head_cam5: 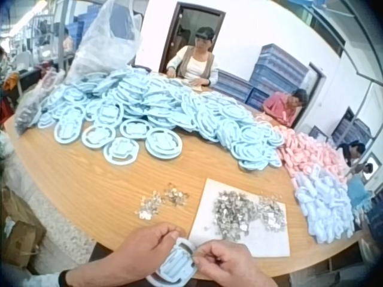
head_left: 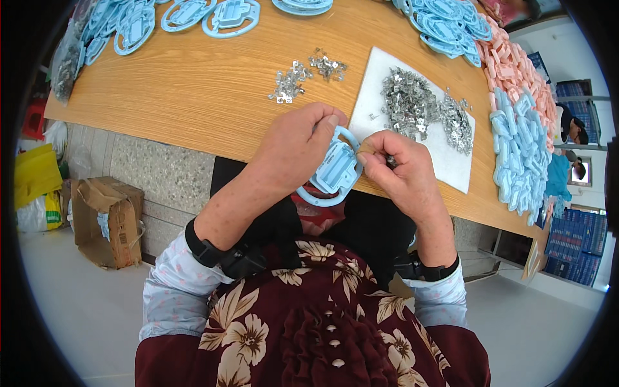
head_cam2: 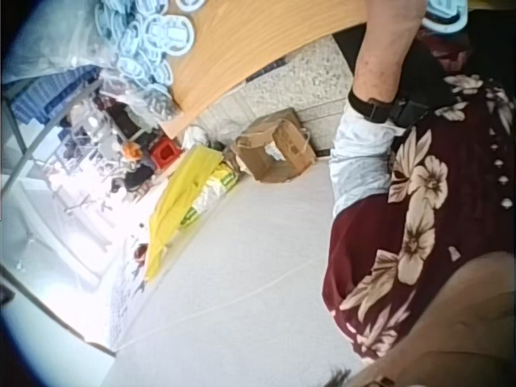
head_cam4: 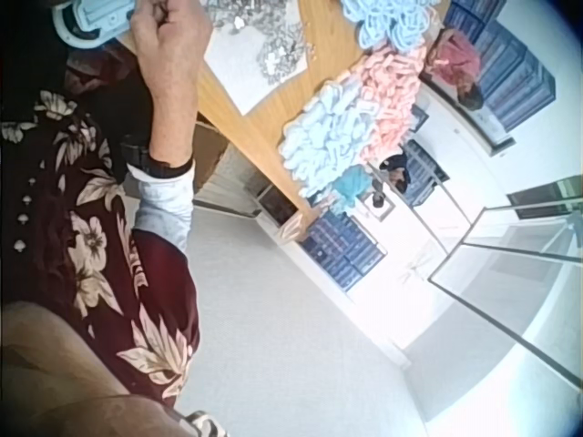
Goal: Assembling small metal components onto blue plastic ring-shaped parts.
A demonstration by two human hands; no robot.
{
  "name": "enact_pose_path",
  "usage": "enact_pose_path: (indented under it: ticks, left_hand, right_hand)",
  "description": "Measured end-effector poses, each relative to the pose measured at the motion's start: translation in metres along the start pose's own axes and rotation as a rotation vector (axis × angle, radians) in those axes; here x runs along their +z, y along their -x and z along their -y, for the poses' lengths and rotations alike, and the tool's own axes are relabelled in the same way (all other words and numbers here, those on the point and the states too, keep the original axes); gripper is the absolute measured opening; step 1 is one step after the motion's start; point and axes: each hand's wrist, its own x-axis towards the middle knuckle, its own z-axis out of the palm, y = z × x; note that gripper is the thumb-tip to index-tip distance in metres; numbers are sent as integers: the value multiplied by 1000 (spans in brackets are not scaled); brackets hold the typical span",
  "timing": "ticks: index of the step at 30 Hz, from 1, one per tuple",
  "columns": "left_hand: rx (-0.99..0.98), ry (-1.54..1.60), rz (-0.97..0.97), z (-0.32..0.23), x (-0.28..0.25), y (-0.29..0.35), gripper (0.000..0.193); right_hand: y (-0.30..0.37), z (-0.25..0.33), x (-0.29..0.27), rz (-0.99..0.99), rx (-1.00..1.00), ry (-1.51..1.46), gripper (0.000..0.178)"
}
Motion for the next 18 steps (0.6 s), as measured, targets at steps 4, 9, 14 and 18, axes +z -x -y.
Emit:
enact_pose_path:
  ticks: [4,9,14,18]
  left_hand:
    - [-10,-15,14,1,1,0,28]
    - [-104,27,92,1,-2,1,30]
    - [8,-223,62,-10,1,6,38]
    - [51,-268,73,-11,-1,5,34]
  right_hand:
    - [-2,3,-4,94,60,69,15]
    - [-3,8,-4,84,86,111,15]
    - [-2,12,-4,103,171,153,18]
    - [12,10,-4,21,199,84,22]
